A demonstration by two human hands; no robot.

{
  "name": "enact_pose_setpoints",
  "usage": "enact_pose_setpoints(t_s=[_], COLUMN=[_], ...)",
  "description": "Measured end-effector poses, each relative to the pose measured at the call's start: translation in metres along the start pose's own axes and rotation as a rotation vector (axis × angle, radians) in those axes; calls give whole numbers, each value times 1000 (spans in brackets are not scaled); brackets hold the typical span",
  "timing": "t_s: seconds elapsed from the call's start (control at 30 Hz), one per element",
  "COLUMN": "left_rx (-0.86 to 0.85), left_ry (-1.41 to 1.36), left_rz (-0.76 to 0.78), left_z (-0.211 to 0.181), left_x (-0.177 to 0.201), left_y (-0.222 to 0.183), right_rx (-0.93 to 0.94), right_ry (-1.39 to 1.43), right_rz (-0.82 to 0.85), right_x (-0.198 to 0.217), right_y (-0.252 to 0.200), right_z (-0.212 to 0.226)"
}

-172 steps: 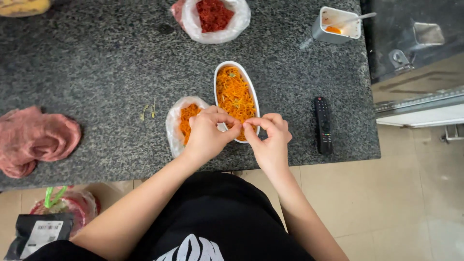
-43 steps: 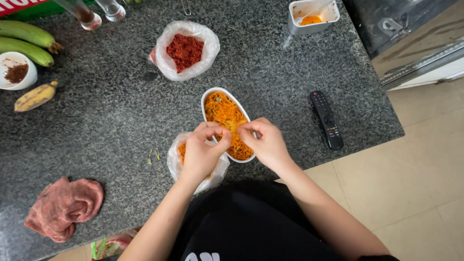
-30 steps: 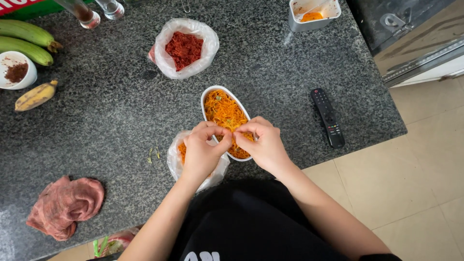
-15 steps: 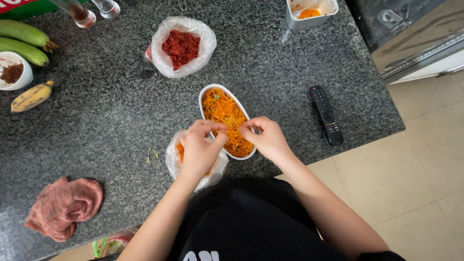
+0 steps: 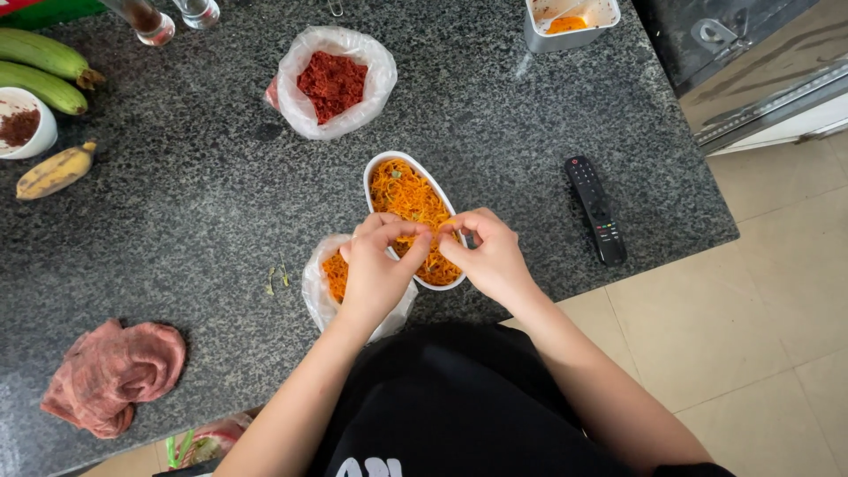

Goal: The person transfers shredded carrots from a clear plastic bag into a white oval dish by hand on a dark countertop.

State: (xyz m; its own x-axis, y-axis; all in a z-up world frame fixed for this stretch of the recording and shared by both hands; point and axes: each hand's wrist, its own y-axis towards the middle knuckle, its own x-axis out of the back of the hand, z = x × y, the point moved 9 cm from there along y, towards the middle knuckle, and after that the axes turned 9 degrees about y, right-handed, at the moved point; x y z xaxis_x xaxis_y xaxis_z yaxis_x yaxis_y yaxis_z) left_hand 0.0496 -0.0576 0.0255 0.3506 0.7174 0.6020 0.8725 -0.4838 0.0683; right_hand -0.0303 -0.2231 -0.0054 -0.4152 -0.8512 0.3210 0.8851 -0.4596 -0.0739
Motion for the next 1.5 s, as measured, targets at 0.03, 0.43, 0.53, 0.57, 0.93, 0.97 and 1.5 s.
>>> enact_pose_setpoints(t_s=[0.03, 0.43, 0.53, 0.57, 0.93, 0.97, 1.5], left_rx=[1, -117, -87, -41, 159, 139, 34], left_ry=[0, 137, 100, 12, -211, -202, 155], left_rz=[-1, -43, -34, -29, 17, 25, -50], left_z=[0, -8, -6, -3, 21, 23, 23], left_x=[0, 3, 3, 4, -3, -6, 0], left_y=[0, 0, 2, 3, 5, 5, 14], right_rx=[0, 368, 15, -8, -79, -15, 58], right_ry=[0, -256, 2, 80, 112, 77, -287], right_rz=[1, -44, 20, 15, 34, 29, 98], right_x=[0, 1, -1, 0, 1, 1, 1], right_y=[-1, -12, 3, 7, 8, 8, 19], right_z=[3, 46, -3, -18, -14, -9, 9])
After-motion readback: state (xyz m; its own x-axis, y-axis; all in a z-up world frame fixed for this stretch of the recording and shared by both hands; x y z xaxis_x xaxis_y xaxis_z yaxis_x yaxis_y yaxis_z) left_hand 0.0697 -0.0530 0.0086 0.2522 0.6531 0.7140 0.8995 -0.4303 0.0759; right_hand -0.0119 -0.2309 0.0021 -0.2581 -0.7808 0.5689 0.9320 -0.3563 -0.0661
